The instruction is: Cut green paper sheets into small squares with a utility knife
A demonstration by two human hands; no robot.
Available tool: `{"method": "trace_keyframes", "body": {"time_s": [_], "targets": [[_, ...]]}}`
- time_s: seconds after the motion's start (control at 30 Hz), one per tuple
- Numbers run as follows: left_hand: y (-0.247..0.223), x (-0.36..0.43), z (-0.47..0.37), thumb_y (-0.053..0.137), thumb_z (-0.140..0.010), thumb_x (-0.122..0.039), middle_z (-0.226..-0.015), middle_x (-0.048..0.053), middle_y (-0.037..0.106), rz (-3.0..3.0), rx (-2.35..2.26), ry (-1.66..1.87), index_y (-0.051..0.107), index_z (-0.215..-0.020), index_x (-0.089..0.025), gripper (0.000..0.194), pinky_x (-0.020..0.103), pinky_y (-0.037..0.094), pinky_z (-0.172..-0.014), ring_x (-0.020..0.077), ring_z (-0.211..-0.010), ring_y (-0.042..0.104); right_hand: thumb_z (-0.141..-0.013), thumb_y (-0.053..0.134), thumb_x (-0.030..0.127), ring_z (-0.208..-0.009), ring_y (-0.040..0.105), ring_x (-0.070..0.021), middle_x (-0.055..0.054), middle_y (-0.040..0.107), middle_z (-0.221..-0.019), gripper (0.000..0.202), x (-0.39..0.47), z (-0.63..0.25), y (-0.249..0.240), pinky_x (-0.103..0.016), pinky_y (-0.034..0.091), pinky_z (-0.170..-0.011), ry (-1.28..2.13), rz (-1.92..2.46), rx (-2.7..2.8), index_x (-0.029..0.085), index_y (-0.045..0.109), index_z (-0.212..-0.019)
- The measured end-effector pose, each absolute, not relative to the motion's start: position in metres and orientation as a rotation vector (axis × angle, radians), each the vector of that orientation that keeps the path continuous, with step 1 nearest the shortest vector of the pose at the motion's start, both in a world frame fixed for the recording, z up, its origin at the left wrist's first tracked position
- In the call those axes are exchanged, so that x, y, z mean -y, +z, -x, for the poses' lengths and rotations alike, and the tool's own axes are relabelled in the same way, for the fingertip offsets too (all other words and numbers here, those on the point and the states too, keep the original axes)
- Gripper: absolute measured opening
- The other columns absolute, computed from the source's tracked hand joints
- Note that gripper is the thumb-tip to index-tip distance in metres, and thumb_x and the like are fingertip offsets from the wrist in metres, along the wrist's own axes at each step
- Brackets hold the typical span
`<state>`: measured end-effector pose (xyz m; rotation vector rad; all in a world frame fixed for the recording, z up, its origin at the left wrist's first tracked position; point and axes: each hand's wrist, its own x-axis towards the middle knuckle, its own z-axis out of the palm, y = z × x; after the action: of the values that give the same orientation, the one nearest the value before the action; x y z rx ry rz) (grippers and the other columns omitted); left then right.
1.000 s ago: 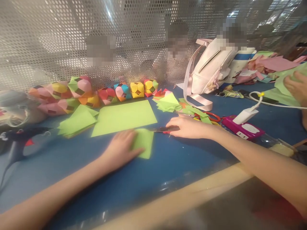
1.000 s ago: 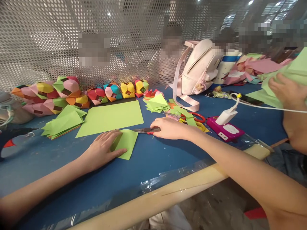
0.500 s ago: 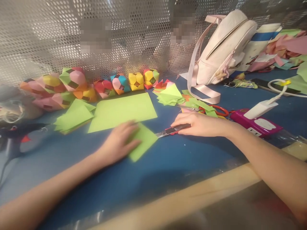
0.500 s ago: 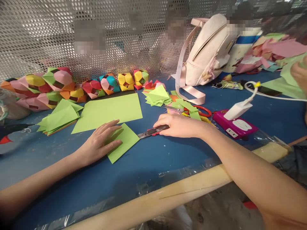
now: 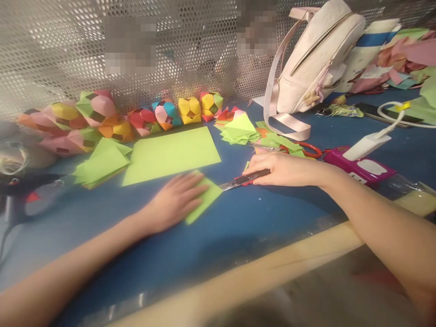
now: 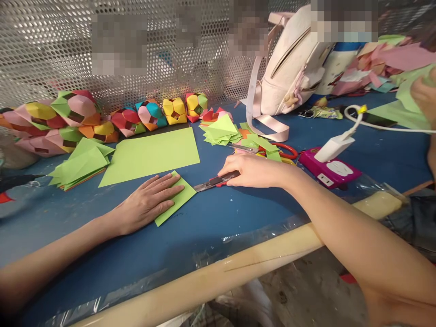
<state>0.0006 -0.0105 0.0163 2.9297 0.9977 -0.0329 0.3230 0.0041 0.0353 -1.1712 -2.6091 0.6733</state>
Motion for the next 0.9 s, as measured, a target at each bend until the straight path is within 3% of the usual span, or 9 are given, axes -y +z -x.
{"method": "trace_keyframes", "body": {"time_s": [0.27, 0.63, 0.9], "targets": [[0.0084, 0.0075, 0.0021, 0.018, -0.101, -0.046, -0.153, 0.006, 0.035, -2.990, -0.969, 0.070, 0.046, -0.141, -0.024, 0.054, 0.048, 0.024, -0.117, 0.0236, -0.142, 0.031, -0.083, 0.056, 0.038, -0.107, 0.055, -0.0267, -0.004, 0.068, -0.103, 0.032, -0.0034, -0.3227, 0.0360, -0.042, 0.042, -0.095, 0.691, 1.189, 2.639, 0.027, 0.073, -0.108], [0.0177, 0.0123, -0.0028, 0.018, -0.101, -0.044, -0.153, 0.008, 0.033, -2.948, -1.008, -0.036, 0.046, -0.142, -0.022, 0.054, 0.051, 0.025, -0.116, 0.0254, -0.143, 0.029, -0.084, 0.055, 0.040, -0.101, 0.055, -0.0257, -0.006, 0.067, -0.103, 0.035, -0.0014, -0.3206, 0.0386, -0.044, 0.037, -0.099, 0.747, 1.196, 2.648, 0.025, 0.073, -0.110], [0.0152, 0.0119, -0.0020, 0.020, -0.101, -0.044, -0.153, 0.007, 0.034, -2.967, -1.002, -0.004, 0.048, -0.140, -0.023, 0.052, 0.050, 0.025, -0.116, 0.0244, -0.142, 0.030, -0.079, 0.058, 0.042, -0.098, 0.056, -0.0254, -0.006, 0.066, -0.101, 0.035, 0.0022, -0.3200, 0.0420, -0.040, 0.042, -0.090, 0.829, 1.266, 2.614, 0.025, 0.075, -0.105]]}}
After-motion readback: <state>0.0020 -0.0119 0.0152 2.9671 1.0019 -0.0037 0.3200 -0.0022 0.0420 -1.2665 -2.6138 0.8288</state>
